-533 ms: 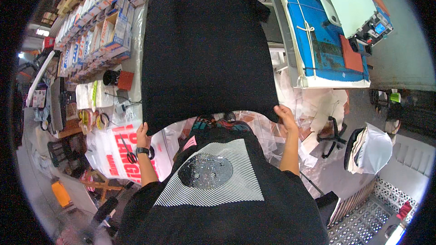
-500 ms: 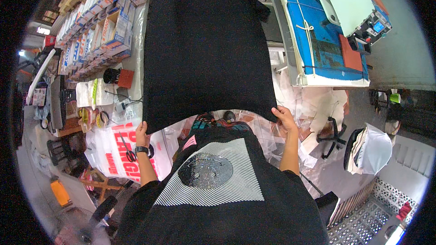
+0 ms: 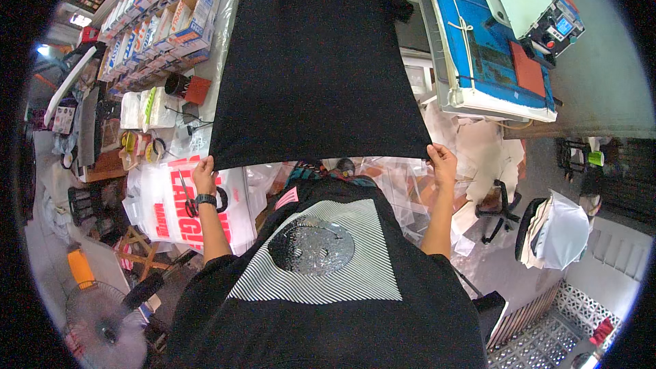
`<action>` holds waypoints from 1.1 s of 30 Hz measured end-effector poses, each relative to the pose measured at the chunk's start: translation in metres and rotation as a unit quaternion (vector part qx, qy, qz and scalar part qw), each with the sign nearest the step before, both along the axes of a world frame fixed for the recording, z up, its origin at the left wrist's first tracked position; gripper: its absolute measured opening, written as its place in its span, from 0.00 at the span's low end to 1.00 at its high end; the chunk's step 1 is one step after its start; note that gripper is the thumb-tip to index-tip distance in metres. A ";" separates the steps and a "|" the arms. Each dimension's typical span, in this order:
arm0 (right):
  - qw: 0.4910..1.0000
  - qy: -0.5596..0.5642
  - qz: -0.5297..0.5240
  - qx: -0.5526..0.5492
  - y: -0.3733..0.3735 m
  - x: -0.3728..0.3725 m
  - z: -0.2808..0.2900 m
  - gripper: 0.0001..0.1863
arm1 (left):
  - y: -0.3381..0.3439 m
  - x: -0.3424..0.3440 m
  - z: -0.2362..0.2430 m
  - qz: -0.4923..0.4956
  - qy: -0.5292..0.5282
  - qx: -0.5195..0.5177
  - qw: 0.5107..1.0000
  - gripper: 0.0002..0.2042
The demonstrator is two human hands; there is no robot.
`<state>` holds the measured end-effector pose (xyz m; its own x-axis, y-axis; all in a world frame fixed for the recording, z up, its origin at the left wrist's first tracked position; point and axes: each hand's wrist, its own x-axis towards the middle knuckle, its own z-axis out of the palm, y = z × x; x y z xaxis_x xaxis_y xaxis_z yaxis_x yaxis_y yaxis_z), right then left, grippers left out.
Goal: The person places a black shirt onto a heat press, applies a transfer, and then trims and positions printed designs on other shirts at a table using scissors.
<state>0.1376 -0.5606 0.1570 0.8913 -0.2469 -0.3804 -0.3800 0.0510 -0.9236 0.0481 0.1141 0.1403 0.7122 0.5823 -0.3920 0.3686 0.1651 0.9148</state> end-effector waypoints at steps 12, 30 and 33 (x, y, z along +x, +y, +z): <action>0.860 -0.145 0.086 -0.482 0.086 0.060 0.021 0.12 | -0.039 0.092 0.008 -0.051 -0.032 0.444 0.894 0.14; 0.807 -0.111 0.051 -0.578 0.180 0.295 0.031 0.29 | -0.171 0.337 0.087 -0.361 0.002 0.585 0.726 0.30; 0.894 -0.208 0.101 -0.383 0.192 0.381 0.051 0.25 | -0.142 0.396 0.086 -0.335 -0.001 0.586 0.738 0.31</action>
